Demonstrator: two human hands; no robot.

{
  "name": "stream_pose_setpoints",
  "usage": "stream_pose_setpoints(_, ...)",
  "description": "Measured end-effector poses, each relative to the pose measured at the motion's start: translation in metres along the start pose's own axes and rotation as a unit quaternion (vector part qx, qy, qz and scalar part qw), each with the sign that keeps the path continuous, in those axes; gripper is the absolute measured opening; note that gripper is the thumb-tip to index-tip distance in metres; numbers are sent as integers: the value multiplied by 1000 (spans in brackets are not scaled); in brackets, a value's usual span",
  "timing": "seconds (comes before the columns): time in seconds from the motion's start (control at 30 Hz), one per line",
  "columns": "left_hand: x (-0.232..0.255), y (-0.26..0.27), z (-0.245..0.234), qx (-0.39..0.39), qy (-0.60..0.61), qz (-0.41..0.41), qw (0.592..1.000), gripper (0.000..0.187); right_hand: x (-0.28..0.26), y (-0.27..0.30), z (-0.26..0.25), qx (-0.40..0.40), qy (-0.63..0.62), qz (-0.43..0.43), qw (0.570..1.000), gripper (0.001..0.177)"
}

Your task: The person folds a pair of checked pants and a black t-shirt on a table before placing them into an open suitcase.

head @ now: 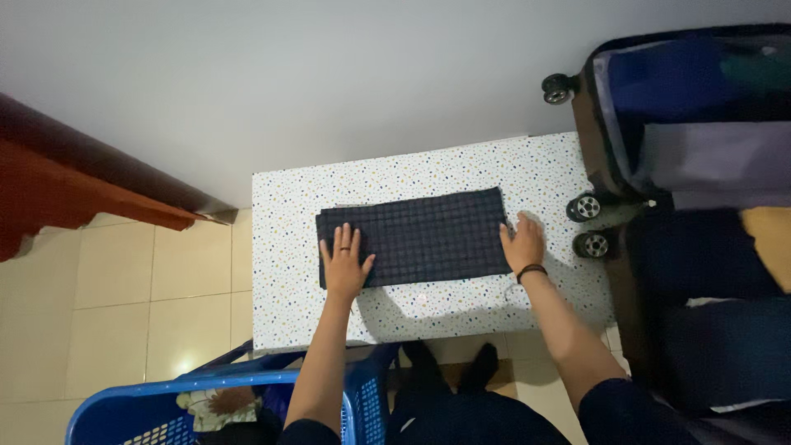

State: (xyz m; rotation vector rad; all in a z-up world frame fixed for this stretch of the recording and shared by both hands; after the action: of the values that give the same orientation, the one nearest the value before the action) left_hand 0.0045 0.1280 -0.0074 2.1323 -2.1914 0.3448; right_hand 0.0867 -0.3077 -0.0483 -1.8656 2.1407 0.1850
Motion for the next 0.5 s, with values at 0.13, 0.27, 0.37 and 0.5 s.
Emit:
stream_pose_setpoints(0.13, 21, -25, 10, -63, 28, 35, 997, 82, -8, -13, -1, -50, -102, 79, 990, 60)
stream_pose_setpoints(0.27, 15, -48, 19, -76, 5, -40, 996, 84, -13, -12, -10, -58, -113, 89, 988, 57)
stream_pose_setpoints(0.37, 19, -61, 27, -54, -33, -47, 997, 81, -13, -10, -12, -102, -108, 97, 984, 51)
stream_pose_setpoints(0.5, 51, -66, 41, -35, -41, 10, 999, 79, -14, -13, -7, -105, -107, 93, 984, 55)
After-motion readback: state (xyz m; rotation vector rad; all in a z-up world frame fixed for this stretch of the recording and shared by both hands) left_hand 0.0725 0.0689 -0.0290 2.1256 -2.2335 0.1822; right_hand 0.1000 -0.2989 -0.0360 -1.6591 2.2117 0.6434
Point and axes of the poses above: each hand's wrist, its own y-axis away from the middle knuckle, its own z-axis out of the palm, x = y × z, the point moved 2 cm from there along -y, towards the middle knuckle, and after that the axes turned 8 degrees about y, right-handed, at the moved point
